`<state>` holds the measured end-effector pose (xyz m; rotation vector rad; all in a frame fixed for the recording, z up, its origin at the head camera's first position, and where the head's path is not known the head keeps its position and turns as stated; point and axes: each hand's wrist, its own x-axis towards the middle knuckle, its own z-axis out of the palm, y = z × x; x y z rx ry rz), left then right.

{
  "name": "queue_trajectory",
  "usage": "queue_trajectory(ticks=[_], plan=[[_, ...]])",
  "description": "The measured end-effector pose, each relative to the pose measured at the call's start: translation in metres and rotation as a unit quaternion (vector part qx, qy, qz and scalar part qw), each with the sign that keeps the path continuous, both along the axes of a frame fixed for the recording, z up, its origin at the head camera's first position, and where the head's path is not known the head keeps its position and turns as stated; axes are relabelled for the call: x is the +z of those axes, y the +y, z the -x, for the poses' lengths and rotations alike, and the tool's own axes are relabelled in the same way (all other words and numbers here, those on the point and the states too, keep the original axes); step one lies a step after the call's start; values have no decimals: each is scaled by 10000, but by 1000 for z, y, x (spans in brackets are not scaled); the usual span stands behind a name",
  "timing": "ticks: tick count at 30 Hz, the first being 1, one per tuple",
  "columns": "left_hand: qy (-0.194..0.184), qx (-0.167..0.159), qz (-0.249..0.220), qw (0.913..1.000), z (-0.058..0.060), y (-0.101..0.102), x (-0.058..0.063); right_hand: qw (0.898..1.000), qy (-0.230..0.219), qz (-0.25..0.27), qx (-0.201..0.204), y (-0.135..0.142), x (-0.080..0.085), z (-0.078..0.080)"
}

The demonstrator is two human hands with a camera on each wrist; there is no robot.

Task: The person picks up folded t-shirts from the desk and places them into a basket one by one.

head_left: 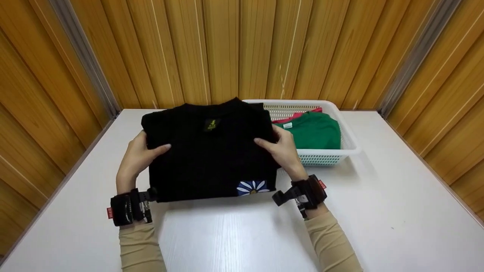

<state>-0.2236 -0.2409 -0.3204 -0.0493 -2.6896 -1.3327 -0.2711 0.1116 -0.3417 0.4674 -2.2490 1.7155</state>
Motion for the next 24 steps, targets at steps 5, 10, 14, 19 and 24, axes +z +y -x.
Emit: queue_trajectory(ticks=[5, 10, 14, 19, 24], plan=[[247, -38, -309, 9992, 8, 15, 1, 9999, 63, 58, -104, 20, 10, 1], [565, -99, -531, 9969, 17, 35, -1, 9998, 50, 105, -166, 41, 17, 2], [773, -187, -667, 9946, 23, 53, -3, 9994, 14, 236, -264, 56, 20, 2], [1089, -301, -826, 9902, 27, 70, -3, 9984, 66, 308, -459, 70, 24, 1], [1353, -442, -870, 9860, 28, 83, 1, 9968, 207, 327, -704, 81, 29, -2]])
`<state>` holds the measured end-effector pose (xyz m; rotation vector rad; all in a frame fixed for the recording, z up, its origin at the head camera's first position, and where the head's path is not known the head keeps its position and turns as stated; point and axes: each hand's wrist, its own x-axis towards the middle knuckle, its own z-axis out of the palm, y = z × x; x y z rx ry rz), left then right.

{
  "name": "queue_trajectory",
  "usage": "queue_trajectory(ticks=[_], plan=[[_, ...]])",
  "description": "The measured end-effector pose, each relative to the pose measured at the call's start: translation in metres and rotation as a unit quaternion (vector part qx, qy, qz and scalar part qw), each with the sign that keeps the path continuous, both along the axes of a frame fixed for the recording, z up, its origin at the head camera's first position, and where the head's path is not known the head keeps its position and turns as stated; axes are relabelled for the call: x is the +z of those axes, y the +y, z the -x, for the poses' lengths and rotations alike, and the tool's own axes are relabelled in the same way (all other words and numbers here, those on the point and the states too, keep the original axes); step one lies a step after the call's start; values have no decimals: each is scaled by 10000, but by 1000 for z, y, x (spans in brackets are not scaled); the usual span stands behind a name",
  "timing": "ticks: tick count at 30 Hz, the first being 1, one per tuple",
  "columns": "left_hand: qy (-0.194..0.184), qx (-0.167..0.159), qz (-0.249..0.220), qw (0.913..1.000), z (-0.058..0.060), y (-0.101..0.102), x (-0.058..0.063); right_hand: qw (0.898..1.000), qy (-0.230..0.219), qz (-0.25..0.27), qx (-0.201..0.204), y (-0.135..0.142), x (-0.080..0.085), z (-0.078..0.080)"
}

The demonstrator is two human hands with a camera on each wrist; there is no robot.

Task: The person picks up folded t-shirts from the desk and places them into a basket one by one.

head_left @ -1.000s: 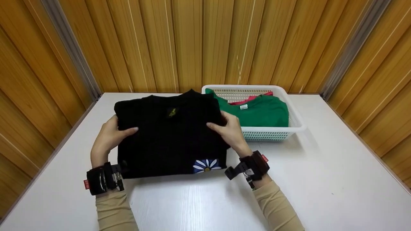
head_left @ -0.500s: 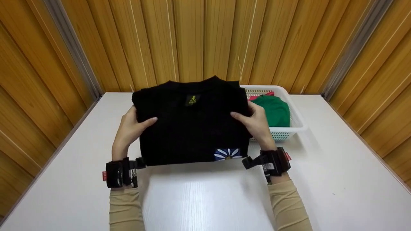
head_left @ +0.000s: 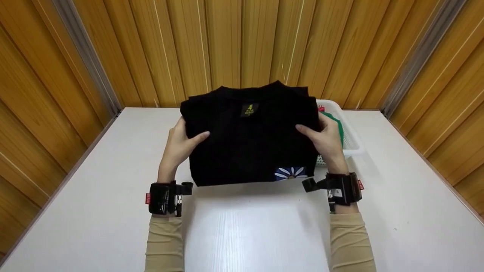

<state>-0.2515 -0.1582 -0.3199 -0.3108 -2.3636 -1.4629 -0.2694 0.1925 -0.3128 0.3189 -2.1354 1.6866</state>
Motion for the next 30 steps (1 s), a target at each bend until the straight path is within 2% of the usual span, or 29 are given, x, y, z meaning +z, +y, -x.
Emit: queue_trajectory(ticks=[5, 11, 23, 30], plan=[[99, -79, -63, 9999, -2, 10, 4, 9998, -37, 199, -94, 9, 5, -5], [259, -150, -184, 9994, -2, 22, 7, 9998, 21, 118, -183, 17, 9, -10], [817, -17, -125, 9966, 3, 50, 9, 9975, 363, 166, -578, 29, 15, -22], [1015, 7, -331, 9943, 3, 68, 8, 9957, 409, 394, -738, 41, 19, -27]])
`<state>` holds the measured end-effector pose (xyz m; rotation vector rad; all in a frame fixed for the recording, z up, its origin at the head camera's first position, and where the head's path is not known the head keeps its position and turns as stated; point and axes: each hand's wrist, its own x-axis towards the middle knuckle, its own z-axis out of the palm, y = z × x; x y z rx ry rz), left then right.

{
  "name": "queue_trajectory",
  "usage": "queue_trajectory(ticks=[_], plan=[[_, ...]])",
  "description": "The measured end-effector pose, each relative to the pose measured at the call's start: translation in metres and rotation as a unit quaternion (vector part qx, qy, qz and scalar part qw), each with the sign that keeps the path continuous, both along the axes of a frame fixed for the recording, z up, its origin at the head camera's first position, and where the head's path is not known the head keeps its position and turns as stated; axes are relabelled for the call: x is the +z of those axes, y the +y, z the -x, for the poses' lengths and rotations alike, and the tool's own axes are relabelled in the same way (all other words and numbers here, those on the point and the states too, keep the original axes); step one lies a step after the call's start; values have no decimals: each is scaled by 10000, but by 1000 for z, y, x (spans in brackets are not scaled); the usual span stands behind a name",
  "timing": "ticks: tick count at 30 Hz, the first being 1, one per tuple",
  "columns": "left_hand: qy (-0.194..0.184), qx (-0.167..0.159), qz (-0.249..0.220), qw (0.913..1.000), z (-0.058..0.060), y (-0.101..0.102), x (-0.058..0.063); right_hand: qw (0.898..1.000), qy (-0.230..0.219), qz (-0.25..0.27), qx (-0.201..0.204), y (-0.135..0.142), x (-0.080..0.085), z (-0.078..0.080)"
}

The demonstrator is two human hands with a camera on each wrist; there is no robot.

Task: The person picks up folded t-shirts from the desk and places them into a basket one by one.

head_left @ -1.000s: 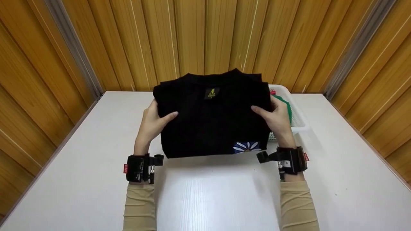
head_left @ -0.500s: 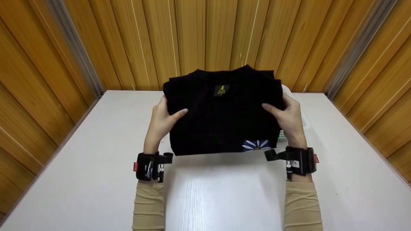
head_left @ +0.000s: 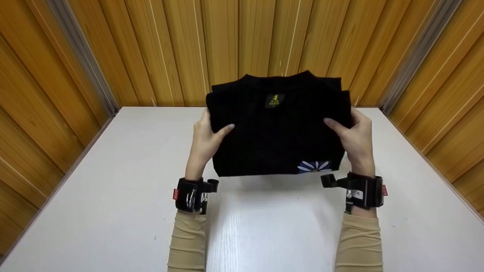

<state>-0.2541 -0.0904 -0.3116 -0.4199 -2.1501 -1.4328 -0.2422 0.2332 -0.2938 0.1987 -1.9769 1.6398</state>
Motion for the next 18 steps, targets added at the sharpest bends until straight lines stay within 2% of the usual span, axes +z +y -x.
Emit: queue_trajectory(ticks=[6, 12, 18], plan=[[137, -215, -252, 9994, 2, 14, -3, 9985, -68, 525, -98, 13, 0, -3], [118, -397, -513, 9978, 4, 22, -6, 9940, -59, 1085, -127, 21, -1, -5], [150, -621, -899, 9939, 1, 24, -5, 9933, 89, 1151, -5, 24, 2, -7]])
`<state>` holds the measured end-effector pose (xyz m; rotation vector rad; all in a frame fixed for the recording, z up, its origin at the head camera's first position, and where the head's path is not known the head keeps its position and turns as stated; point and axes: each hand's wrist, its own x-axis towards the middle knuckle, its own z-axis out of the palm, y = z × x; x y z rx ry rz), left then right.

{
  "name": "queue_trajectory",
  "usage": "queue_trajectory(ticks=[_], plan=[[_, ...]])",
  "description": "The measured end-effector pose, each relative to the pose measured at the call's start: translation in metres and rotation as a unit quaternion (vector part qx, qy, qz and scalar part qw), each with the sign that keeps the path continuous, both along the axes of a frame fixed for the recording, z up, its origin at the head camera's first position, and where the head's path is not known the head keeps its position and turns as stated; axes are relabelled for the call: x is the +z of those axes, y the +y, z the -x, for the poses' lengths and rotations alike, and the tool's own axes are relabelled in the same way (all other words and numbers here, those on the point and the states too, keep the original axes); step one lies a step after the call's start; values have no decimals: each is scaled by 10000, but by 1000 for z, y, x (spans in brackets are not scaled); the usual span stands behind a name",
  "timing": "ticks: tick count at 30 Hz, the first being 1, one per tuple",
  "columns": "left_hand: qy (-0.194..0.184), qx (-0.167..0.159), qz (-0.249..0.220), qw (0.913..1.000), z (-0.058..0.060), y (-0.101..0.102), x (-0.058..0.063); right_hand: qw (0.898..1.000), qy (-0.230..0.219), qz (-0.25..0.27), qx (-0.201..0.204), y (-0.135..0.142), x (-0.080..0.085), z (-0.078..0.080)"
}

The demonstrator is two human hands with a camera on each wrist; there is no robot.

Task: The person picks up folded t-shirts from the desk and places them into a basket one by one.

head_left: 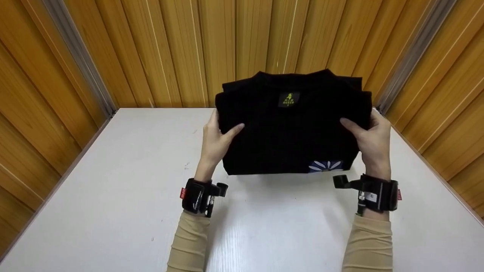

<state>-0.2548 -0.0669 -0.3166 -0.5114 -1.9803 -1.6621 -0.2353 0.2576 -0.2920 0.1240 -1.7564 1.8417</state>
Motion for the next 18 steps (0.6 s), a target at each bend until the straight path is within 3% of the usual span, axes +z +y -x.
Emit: queue_trajectory(ticks=[7, 12, 18], plan=[[92, 9, 52, 9999, 6, 5, 17, 9996, 269, 37, -29, 4, 14, 8], [198, 183, 99, 9996, 19, 13, 33, 9988, 476, -2, -100, 10, 27, 24], [185, 175, -6, 9997, 39, 30, 48, 9972, 699, 114, -239, 18, 39, 44]])
